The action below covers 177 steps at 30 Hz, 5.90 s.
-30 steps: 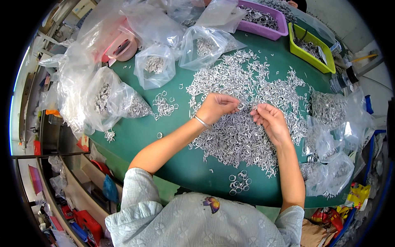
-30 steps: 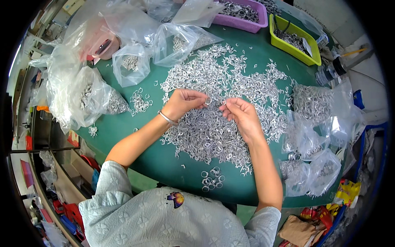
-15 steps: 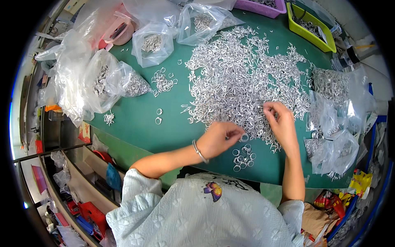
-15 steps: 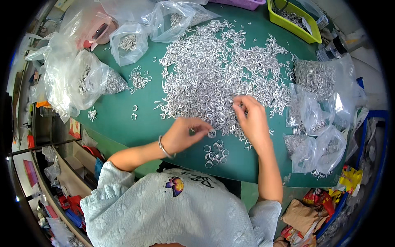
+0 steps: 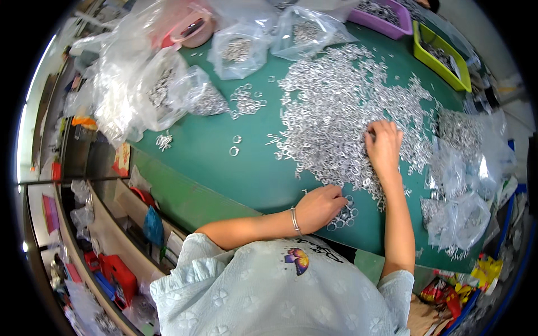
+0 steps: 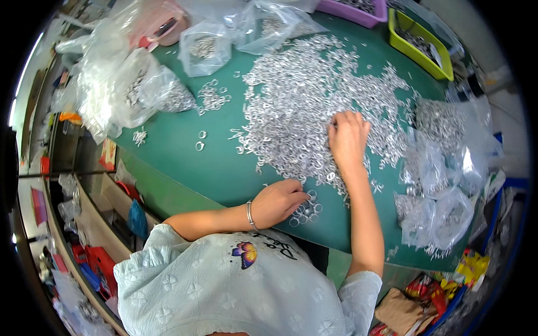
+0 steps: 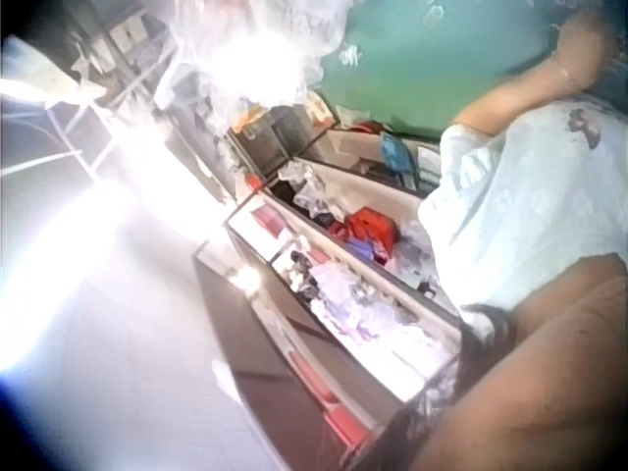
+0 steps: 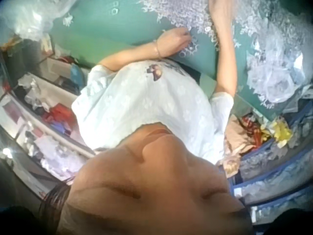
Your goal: The person sorts through a large pile of small silver metal rings on a green table by hand, picking out individual pieces and moving them to different sections of the workspace.
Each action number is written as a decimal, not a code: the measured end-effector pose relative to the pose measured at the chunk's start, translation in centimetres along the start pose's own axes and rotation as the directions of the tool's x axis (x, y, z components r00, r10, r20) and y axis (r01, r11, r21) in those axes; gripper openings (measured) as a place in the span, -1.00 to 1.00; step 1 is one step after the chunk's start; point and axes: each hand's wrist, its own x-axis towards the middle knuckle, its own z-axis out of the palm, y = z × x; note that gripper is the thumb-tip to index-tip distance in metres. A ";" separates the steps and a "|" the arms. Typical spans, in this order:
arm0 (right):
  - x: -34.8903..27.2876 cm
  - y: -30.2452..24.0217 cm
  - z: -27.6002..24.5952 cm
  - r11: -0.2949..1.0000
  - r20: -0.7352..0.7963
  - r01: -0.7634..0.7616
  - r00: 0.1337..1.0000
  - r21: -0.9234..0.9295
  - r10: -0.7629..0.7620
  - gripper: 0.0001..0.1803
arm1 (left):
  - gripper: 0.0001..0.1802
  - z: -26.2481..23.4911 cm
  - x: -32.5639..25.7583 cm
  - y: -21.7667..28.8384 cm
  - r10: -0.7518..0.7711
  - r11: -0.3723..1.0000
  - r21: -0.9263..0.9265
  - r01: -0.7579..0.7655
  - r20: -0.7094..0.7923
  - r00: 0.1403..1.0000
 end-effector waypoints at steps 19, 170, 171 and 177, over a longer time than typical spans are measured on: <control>-3.8 -5.4 -3.1 0.630 0.219 -0.219 0.973 0.745 0.079 -0.92 | -0.82 -4.6 2.0 -1.7 -0.434 0.675 -0.688 0.266 -0.079 0.898; 2.6 9.1 -2.7 0.913 -0.198 -0.235 0.929 0.334 0.311 -0.89 | -0.75 -2.2 19.4 -5.0 -0.377 -0.143 -0.775 0.616 0.618 0.690; 3.3 9.7 -1.8 0.949 -0.226 -0.227 0.934 0.219 0.275 -0.87 | -0.75 -2.3 19.6 -5.3 -0.387 -0.112 -0.785 0.609 0.599 0.701; 3.9 10.2 1.4 0.992 -0.202 -0.116 0.971 0.057 0.125 -0.79 | -0.71 -4.1 23.3 -7.8 -0.506 0.398 -0.769 0.500 0.271 0.819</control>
